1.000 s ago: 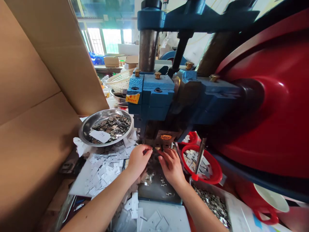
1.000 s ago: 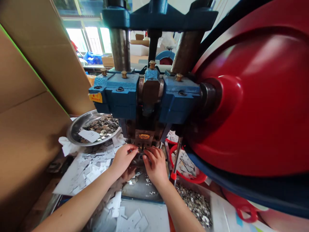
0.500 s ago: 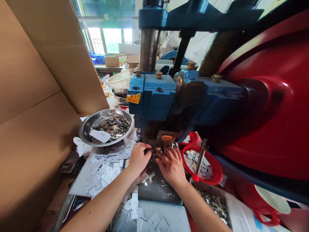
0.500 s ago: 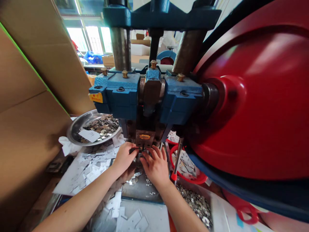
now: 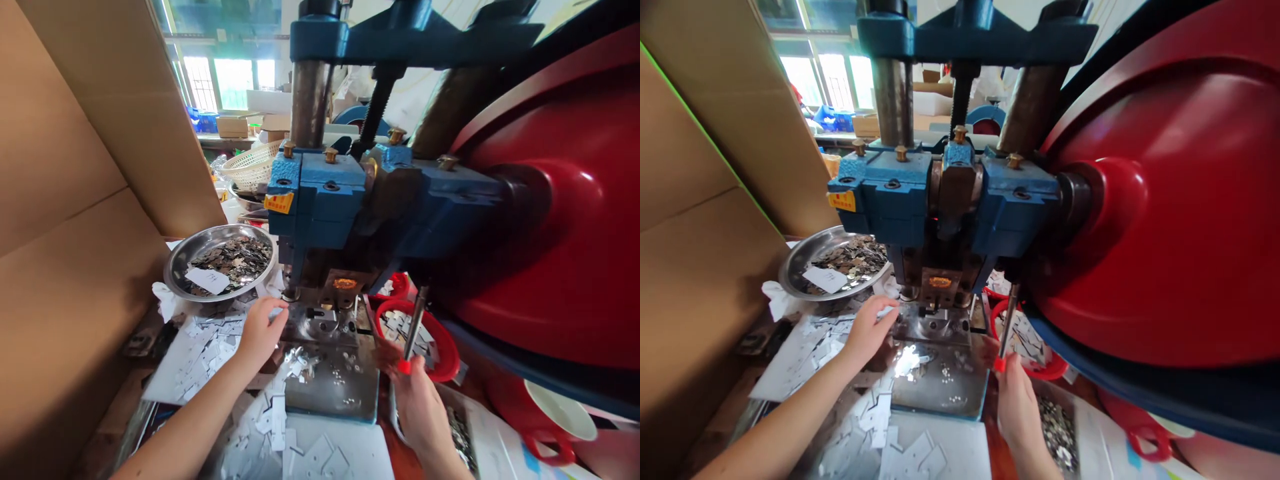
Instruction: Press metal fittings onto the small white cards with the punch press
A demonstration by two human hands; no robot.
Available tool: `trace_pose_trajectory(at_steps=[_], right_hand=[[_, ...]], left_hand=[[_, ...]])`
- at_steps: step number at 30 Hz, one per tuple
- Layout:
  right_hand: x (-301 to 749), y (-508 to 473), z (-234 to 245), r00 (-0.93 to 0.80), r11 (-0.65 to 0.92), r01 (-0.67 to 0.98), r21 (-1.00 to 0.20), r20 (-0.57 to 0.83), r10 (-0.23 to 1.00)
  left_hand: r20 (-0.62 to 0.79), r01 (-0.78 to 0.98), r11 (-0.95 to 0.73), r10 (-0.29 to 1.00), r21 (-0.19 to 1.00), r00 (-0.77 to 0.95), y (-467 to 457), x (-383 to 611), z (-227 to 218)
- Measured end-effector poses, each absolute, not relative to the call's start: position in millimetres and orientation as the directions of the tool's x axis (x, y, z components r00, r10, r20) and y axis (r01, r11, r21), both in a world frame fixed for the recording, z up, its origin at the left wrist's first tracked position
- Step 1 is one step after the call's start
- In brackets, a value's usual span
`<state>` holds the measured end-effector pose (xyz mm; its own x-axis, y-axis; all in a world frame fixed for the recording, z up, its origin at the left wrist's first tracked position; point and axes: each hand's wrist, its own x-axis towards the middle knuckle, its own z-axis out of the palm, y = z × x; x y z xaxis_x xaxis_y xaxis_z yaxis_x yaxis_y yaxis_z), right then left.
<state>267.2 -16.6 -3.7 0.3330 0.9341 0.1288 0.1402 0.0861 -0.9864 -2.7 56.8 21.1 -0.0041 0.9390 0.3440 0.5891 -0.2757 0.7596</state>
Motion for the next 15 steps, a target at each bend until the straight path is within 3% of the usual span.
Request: trace_pose_trajectory(at_steps=[2, 7, 11, 15], right_hand=[[270.5, -26.3, 4.6, 0.304, 0.1, 0.064, -0.993, 0.115, 0.946], [270.6, -22.1, 5.2, 0.27, 0.081, 0.234, -0.969, 0.145, 0.952], [264.9, -7.0, -13.4, 0.261, 0.055, 0.126, -0.99, 0.087, 0.962], [243.5, 25.2, -9.3, 0.264, 0.022, 0.329, -0.944, 0.114, 0.958]], left_hand=[[0.339, 0.6, -0.269, 0.941, 0.753, -0.003, 49.4, -15.2, 19.1], [0.255, 0.671, -0.242, 0.964, 0.7, 0.082, 26.8, -42.5, 17.9], [0.088, 0.74, -0.252, 0.963, 0.624, 0.254, 4.4, -61.5, 23.2], [-0.048, 0.804, -0.268, 0.938, 0.53, 0.344, -12.8, -68.2, 23.5]])
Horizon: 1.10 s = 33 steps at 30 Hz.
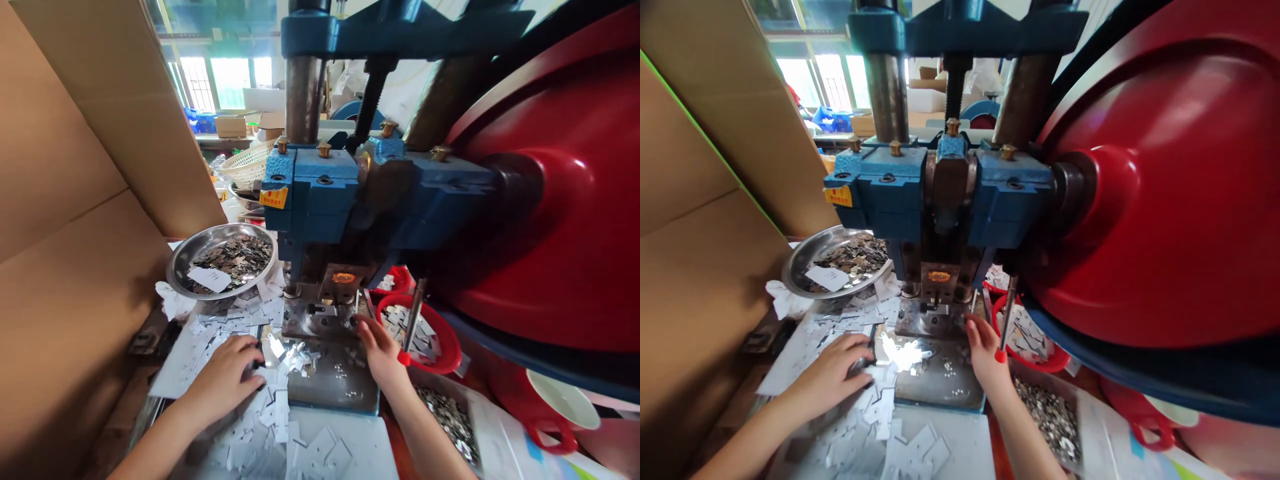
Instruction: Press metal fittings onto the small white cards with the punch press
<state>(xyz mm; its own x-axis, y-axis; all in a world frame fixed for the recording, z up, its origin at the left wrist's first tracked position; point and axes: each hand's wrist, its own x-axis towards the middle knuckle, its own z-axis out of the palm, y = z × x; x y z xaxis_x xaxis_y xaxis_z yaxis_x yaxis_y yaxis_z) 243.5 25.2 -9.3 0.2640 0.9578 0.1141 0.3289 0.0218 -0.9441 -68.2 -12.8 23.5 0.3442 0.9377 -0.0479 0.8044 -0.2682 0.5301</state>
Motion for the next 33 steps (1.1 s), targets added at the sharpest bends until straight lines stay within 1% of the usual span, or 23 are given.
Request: trace_pose_trajectory(at_steps=[2, 4, 5, 7, 10, 11, 13, 14, 15, 16, 17, 19, 20, 21, 22, 24, 26, 27, 28, 31, 33], right_hand=[[229.6, 44.6, 0.2, 0.147, 0.126, 0.508, -0.852, 0.23, 0.962], [219.1, 59.6, 8.1, 0.078, 0.136, 0.617, -0.775, 0.233, 0.969], [216.7, 64.0, 10.3, 0.076, 0.114, 0.637, -0.763, 0.209, 0.975], [220.0, 65.4, 10.6, 0.134, 0.046, 0.62, -0.783, 0.164, 0.977], [245.0, 49.1, 4.4, 0.319, -0.04, 0.487, -0.872, 0.136, 0.938], [256.3, 40.0, 1.9, 0.384, -0.059, 0.423, -0.904, 0.12, 0.916], [276.8, 19.6, -2.3, 0.448, -0.087, 0.372, -0.924, 0.097, 0.889], [283.7, 9.7, -3.8, 0.486, -0.104, 0.377, -0.92, 0.101, 0.868], [287.3, 0.7, -4.8, 0.497, -0.123, 0.427, -0.896, 0.119, 0.859], [287.1, -6.7, -5.6, 0.468, -0.118, 0.494, -0.861, 0.149, 0.871], [283.3, -12.2, -6.0, 0.39, -0.081, 0.578, -0.812, 0.188, 0.902], [267.3, -17.6, -6.4, 0.107, 0.103, 0.722, -0.685, 0.257, 0.961], [257.1, -18.0, -6.5, -0.038, 0.21, 0.758, -0.617, 0.281, 0.959], [247.0, -17.3, -6.7, -0.141, 0.286, 0.788, -0.545, 0.293, 0.946], [237.9, -16.1, -7.1, -0.205, 0.332, 0.817, -0.472, 0.301, 0.931], [225.2, -13.5, -8.6, -0.242, 0.342, 0.877, -0.337, 0.305, 0.921], [221.0, -11.4, -10.7, -0.248, 0.329, 0.909, -0.256, 0.304, 0.92], [221.3, -10.4, -11.5, -0.248, 0.329, 0.91, -0.252, 0.304, 0.92], [222.4, -9.0, -11.9, -0.247, 0.332, 0.902, -0.275, 0.303, 0.92], [224.8, -0.6, -8.1, -0.194, 0.324, 0.845, -0.426, 0.32, 0.927], [222.0, 10.2, -1.5, -0.132, 0.312, 0.808, -0.501, 0.362, 0.923]], left_hand=[[-0.071, 0.832, -0.254, 0.941, 0.494, 0.33, -16.6, -65.5, 21.7], [-0.073, 0.837, -0.24, 0.947, 0.492, 0.314, -17.8, -60.5, 21.1], [-0.067, 0.832, -0.238, 0.948, 0.501, 0.311, -17.9, -57.9, 21.8], [-0.063, 0.814, -0.237, 0.946, 0.53, 0.317, -17.9, -53.2, 25.2], [-0.122, 0.787, -0.16, 0.95, 0.595, 0.286, -18.2, -47.5, 31.7], [-0.15, 0.765, -0.119, 0.951, 0.633, 0.271, -18.0, -45.8, 33.0], [-0.18, 0.678, -0.035, 0.953, 0.734, 0.244, -16.8, -41.6, 33.0], [-0.189, 0.613, 0.003, 0.953, 0.79, 0.239, -15.7, -39.1, 31.6], [-0.202, 0.542, 0.045, 0.951, 0.839, 0.234, -14.3, -36.3, 29.3], [-0.226, 0.467, 0.097, 0.947, 0.879, 0.227, -12.7, -33.1, 26.5], [-0.258, 0.392, 0.157, 0.941, 0.907, 0.219, -11.3, -29.7, 23.6], [-0.337, 0.262, 0.28, 0.919, 0.924, 0.205, -9.2, -22.6, 19.3], [-0.37, 0.211, 0.33, 0.908, 0.92, 0.194, -8.7, -19.2, 18.6], [-0.394, 0.171, 0.365, 0.901, 0.915, 0.184, -8.7, -16.1, 19.0], [-0.409, 0.142, 0.389, 0.895, 0.91, 0.175, -9.0, -13.5, 20.4], [-0.419, 0.101, 0.407, 0.893, 0.908, 0.164, -10.3, -9.9, 24.6], [-0.416, 0.067, 0.411, 0.894, 0.909, 0.167, -11.6, -8.1, 28.5], [-0.419, 0.05, 0.417, 0.892, 0.908, 0.172, -12.1, -7.7, 29.7], [-0.427, 0.032, 0.428, 0.887, 0.903, 0.176, -12.3, -7.5, 30.3], [-0.471, -0.024, 0.483, 0.862, 0.875, 0.186, -11.8, -6.5, 30.0], [-0.487, -0.066, 0.507, 0.851, 0.859, 0.199, -10.5, -5.3, 30.1]])
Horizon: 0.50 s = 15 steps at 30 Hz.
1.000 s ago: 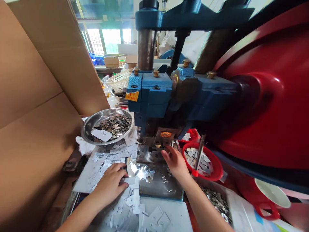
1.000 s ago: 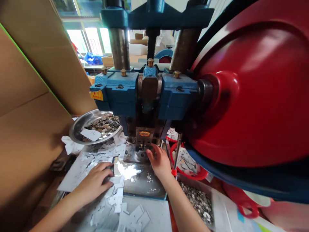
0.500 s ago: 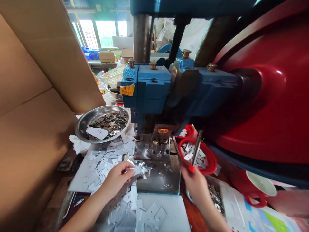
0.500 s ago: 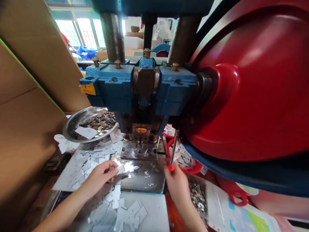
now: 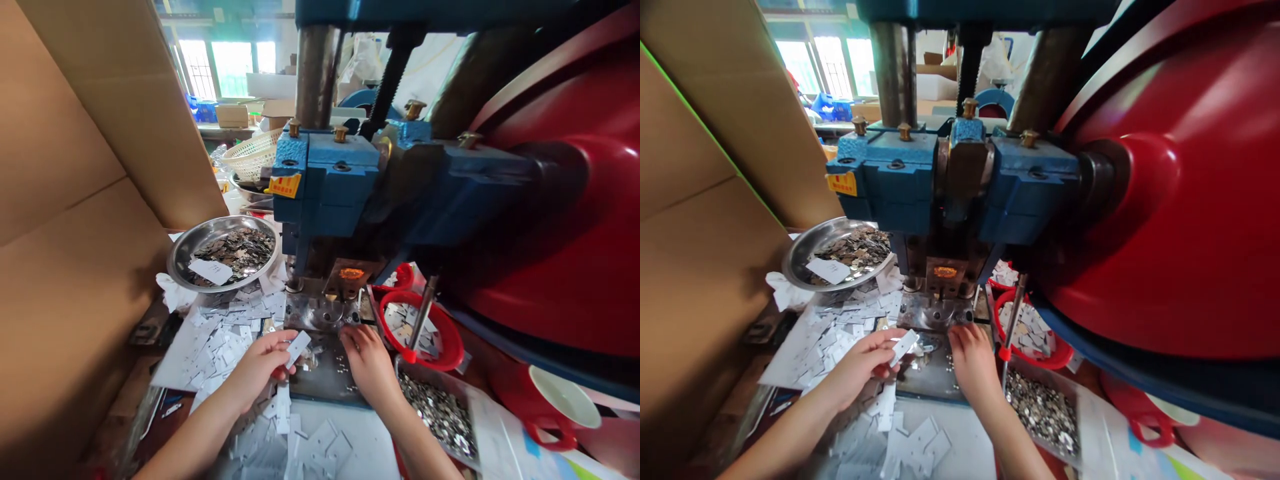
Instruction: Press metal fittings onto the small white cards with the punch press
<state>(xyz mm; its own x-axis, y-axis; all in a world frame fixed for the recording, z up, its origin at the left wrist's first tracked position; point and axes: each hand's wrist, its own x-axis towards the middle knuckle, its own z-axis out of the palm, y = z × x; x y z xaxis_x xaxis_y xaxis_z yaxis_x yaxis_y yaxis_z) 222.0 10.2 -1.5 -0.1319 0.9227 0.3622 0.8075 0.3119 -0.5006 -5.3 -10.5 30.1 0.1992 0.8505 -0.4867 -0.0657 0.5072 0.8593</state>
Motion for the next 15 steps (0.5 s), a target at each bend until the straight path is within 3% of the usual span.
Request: trace_pose_trajectory(at_steps=[4, 8, 15], right_hand=[[208.3, 40.3, 9.9, -0.107, 0.349, 0.79, -0.504, 0.447, 0.888], [199.5, 66.0, 6.9, -0.074, 0.279, 0.855, -0.437, 0.429, 0.9], [202.5, 62.3, 7.8, -0.081, 0.294, 0.838, -0.46, 0.428, 0.9]], left_hand=[[-0.422, -0.107, 0.466, 0.861, 0.879, 0.285, -7.8, -2.2, 34.3], [-0.385, -0.132, 0.445, 0.864, 0.886, 0.325, -7.1, -0.3, 36.5], [-0.324, -0.255, 0.444, 0.856, 0.859, 0.403, -5.5, 3.3, 32.9]])
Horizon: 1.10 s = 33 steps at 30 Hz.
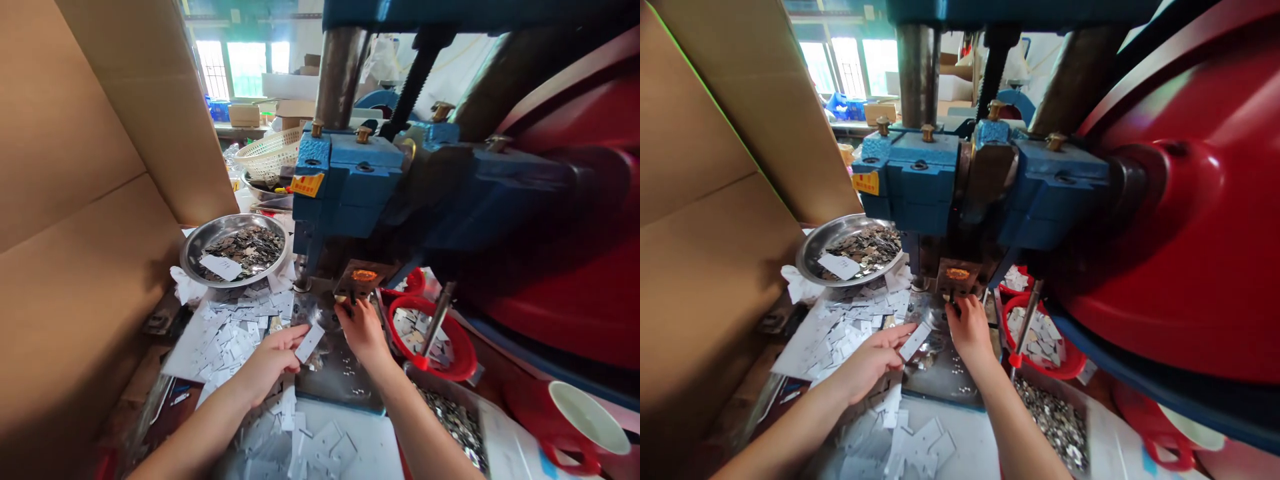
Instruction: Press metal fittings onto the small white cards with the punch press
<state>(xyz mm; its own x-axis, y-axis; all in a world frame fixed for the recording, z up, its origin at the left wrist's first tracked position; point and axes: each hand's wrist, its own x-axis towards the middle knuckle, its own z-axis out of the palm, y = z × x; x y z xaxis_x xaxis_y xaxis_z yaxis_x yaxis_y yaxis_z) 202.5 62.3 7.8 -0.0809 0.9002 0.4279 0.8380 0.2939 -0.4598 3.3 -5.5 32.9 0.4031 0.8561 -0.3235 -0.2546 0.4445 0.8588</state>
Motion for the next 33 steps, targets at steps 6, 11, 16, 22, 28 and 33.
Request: trace_pose_trajectory(at_steps=[6, 11, 16, 22, 28, 33], right_hand=[[201.6, 17.1, 20.1, -0.336, 0.572, 0.644, -0.508, 0.484, 0.808], [201.5, 6.8, 17.6, -0.365, 0.593, 0.586, -0.552, 0.473, 0.802], [200.8, 10.5, 20.4, -0.437, 0.648, 0.56, -0.517, 0.48, 0.761], [203.9, 10.6, 26.4, -0.366, 0.571, 0.581, -0.58, 0.441, 0.82], [207.6, 35.5, 17.0, -0.109, 0.426, 0.701, -0.572, 0.505, 0.856], [210.1, 62.6, 0.1, -0.004, 0.334, 0.74, -0.583, 0.492, 0.871]], left_hand=[[-0.272, -0.325, 0.426, 0.863, 0.844, 0.426, -4.5, 5.1, 33.7], [-0.246, -0.348, 0.419, 0.861, 0.838, 0.444, -3.6, 7.3, 29.1], [-0.325, -0.248, 0.448, 0.851, 0.859, 0.412, -5.0, 8.6, 31.5], [-0.221, 0.037, 0.218, 0.954, 0.975, 0.201, -1.3, 15.2, 39.0], [0.113, 0.472, -0.141, 0.99, 0.87, 0.087, 41.0, 39.2, 35.4], [0.229, 0.501, -0.208, 0.973, 0.84, 0.02, 69.7, 52.5, 20.6]])
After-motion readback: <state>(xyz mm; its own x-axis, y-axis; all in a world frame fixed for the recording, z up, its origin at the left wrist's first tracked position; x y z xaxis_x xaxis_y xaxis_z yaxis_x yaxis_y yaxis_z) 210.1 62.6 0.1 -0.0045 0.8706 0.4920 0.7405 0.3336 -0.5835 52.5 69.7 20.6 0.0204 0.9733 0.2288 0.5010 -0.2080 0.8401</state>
